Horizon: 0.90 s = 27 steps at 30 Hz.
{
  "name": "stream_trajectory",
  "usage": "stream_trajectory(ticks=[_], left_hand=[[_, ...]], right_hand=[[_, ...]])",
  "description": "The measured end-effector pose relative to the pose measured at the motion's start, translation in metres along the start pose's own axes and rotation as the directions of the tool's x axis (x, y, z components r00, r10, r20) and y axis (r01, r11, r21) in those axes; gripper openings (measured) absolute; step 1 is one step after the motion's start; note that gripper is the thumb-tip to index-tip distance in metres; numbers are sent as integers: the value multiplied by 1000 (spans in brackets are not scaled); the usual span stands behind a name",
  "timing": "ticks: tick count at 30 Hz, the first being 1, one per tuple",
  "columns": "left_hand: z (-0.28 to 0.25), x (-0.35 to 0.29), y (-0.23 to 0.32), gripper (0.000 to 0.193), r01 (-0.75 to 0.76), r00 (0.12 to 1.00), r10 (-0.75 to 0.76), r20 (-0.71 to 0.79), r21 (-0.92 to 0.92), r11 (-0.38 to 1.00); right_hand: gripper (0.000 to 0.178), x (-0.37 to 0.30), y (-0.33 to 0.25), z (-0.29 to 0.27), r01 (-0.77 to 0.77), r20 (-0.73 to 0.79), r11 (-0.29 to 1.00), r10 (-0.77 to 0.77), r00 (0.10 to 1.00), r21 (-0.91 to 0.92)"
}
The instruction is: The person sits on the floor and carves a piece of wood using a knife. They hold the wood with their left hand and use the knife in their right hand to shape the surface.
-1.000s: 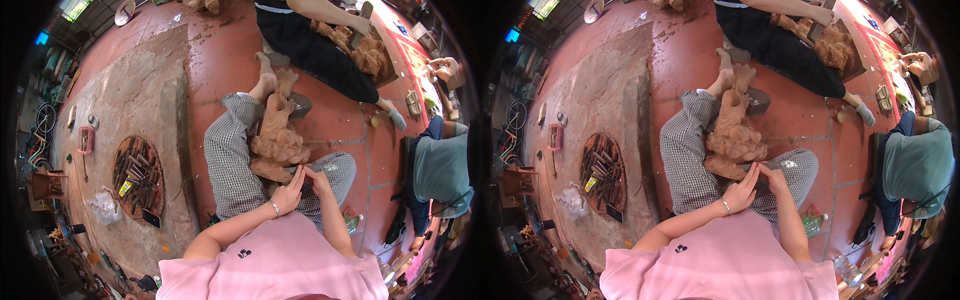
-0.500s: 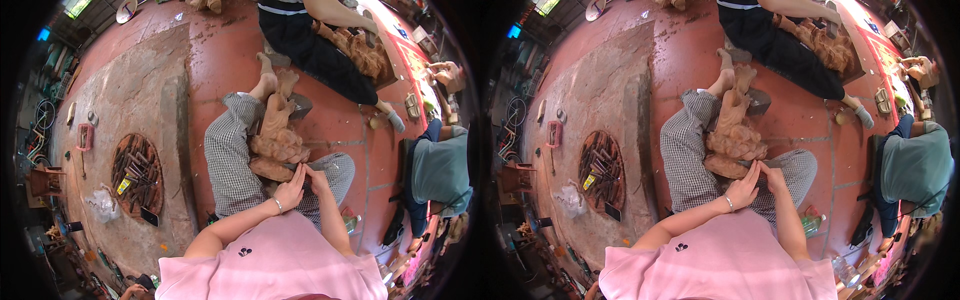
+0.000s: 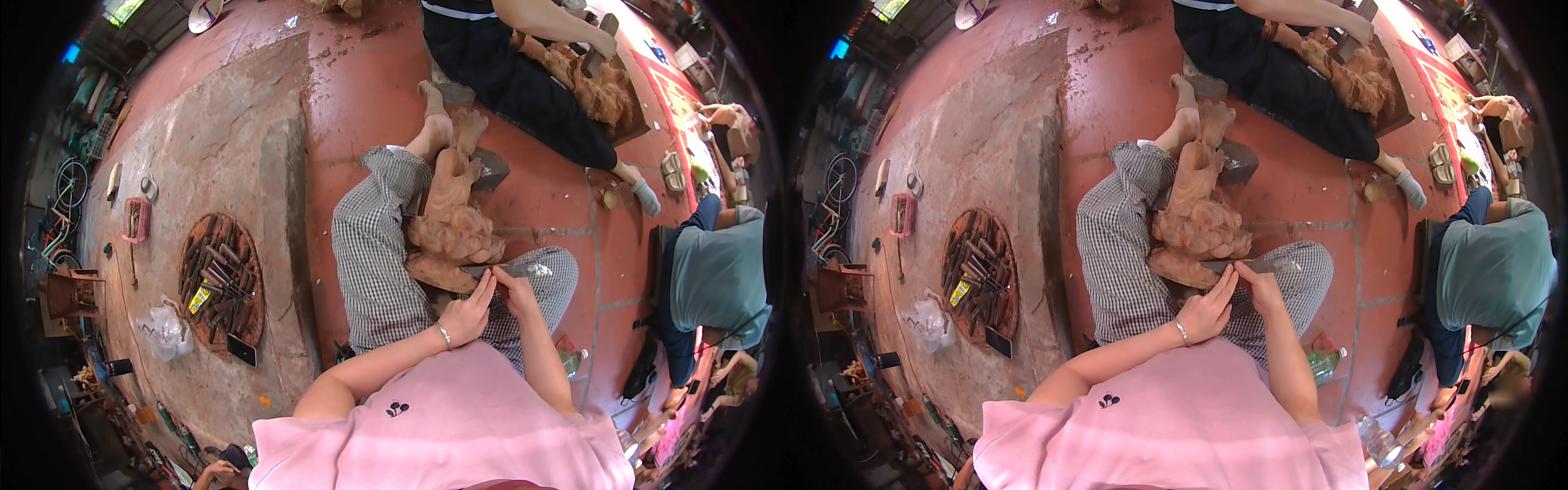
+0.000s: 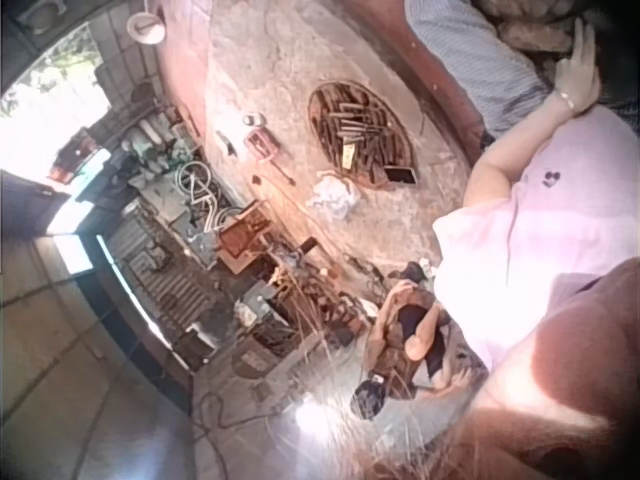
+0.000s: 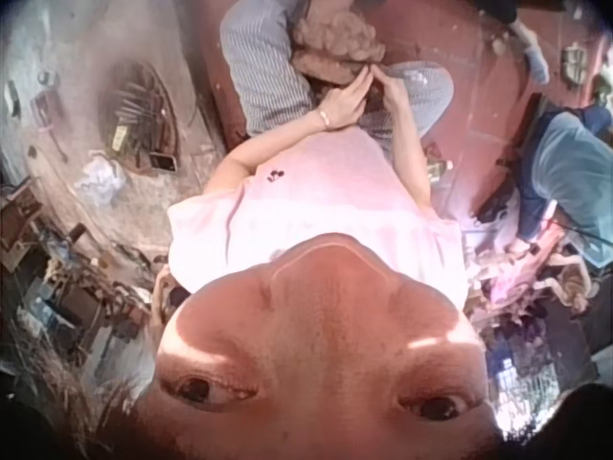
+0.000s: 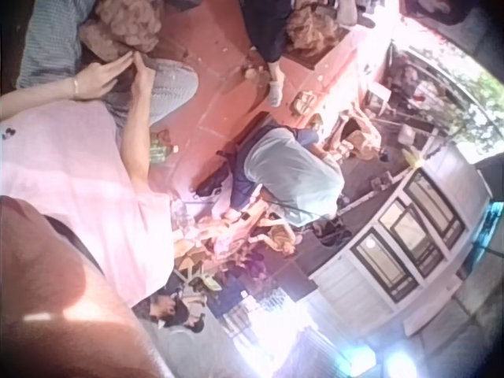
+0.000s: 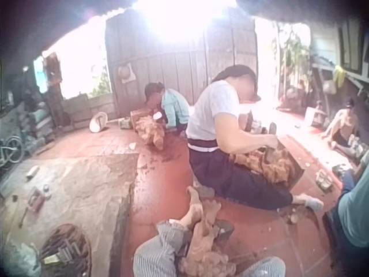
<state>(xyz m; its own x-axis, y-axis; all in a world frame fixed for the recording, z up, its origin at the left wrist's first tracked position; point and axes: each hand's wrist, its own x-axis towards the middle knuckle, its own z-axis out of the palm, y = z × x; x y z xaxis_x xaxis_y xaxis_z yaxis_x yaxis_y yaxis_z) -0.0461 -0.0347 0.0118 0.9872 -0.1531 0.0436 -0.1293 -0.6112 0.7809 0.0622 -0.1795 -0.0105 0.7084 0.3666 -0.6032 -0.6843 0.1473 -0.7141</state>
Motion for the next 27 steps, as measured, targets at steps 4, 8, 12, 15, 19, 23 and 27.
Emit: stream_trajectory(ticks=[4, 8, 12, 15, 19, 23, 27], left_hand=[[-5, 14, 7, 80, 60, 997, -61, 37, 49, 997], [-4, 1, 1, 77, -3, 1000, 3, 11, 16, 1000], [-3, 7, 1, 75, 15, 1000, -16, 18, 52, 999], [-4, 16, 8, 74, 68, 996, -71, 50, 69, 995], [-6, 2, 4, 75, 6, 1000, -6, -7, 22, 1000], [-6, 12, 7, 74, 56, 998, -59, 33, 83, 995], [-9, 7, 9, 74, 38, 999, -38, 6, 69, 997]], right_hand=[[16, 11, 5, -11, 6, -4, 1000, -6, 1000, 4], [17, -5, -6, 3, -17, 35, 999, 16, 999, 35], [16, 3, 0, -7, -11, 51, 1000, 12, 999, -16], [16, 8, 6, -15, 11, 67, 1000, -11, 998, 12], [16, -7, -5, 3, -22, 33, 998, 20, 999, 61], [16, 7, -4, -6, -26, 31, 1000, 26, 999, -5], [16, -1, -5, -1, -27, 13, 999, 27, 1000, 31]])
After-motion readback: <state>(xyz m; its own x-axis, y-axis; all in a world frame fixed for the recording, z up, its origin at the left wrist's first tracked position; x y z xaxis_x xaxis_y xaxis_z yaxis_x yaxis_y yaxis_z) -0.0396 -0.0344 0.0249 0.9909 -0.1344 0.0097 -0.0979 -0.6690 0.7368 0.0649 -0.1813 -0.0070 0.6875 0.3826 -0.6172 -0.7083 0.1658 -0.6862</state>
